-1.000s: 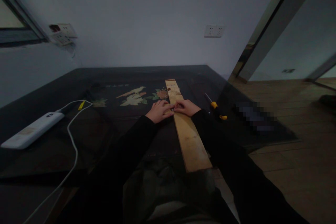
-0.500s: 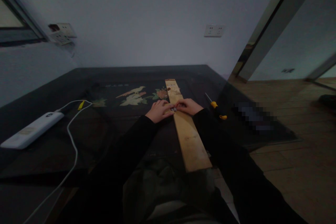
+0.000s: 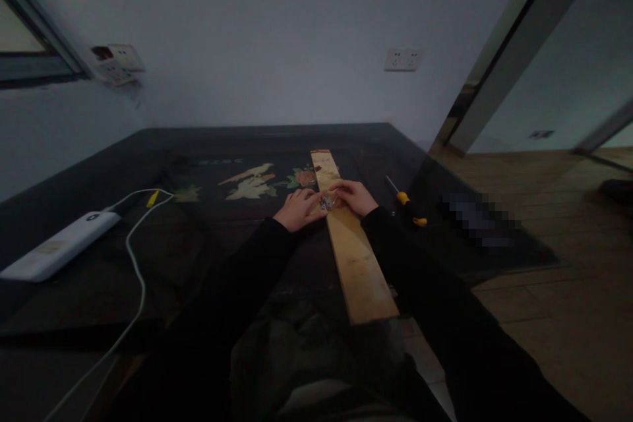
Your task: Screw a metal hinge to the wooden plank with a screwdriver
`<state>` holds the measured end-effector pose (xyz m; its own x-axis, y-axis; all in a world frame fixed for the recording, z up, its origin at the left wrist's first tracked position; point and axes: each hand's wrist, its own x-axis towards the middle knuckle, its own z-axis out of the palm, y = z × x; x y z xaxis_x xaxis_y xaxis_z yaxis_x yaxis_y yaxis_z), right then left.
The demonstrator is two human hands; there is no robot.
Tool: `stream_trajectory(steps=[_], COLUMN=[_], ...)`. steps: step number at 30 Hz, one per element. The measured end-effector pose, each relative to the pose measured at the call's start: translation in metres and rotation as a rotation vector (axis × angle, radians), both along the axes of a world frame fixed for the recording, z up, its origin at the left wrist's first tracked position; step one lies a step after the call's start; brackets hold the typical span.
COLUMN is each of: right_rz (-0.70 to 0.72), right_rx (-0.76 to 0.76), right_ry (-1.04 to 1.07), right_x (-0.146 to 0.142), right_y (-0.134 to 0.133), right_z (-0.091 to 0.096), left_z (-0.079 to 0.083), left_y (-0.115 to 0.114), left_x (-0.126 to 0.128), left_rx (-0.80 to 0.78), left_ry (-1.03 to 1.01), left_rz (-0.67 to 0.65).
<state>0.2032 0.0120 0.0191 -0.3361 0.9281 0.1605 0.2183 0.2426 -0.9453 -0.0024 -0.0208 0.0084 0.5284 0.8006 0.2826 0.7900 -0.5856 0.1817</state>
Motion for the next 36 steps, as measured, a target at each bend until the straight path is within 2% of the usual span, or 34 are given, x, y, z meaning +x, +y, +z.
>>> stream_trajectory(steps=[5, 11, 17, 24, 29, 36], right_rz=[-0.069, -0.117, -0.068, 0.101, 0.135, 0.056], right_rx=[-0.18, -0.238, -0.185, -0.115, -0.062, 0.062], right_ry=[0.208, 0.254, 0.093, -0.07, -0.133, -0.2], right_x=[-0.002, 0.0, 0.003, 0.004, 0.007, 0.01], right_y=[0.001, 0.004, 0.002, -0.001, -0.004, -0.005], right_z=[-0.003, 0.0, 0.004, 0.008, 0.012, 0.019], left_z=[0.001, 0.007, 0.01, 0.016, 0.017, 0.015], left_y=[0.0, -0.001, 0.001, -0.006, -0.008, -0.008], left_x=[0.002, 0.002, 0.002, 0.011, 0.013, 0.014], left_rx=[-0.015, -0.031, 0.001, 0.038, 0.062, 0.081], left_ry=[-0.003, -0.04, -0.183, -0.37, -0.367, -0.25], left_rz=[0.029, 0.046, 0.007, -0.098, -0.148, -0.117])
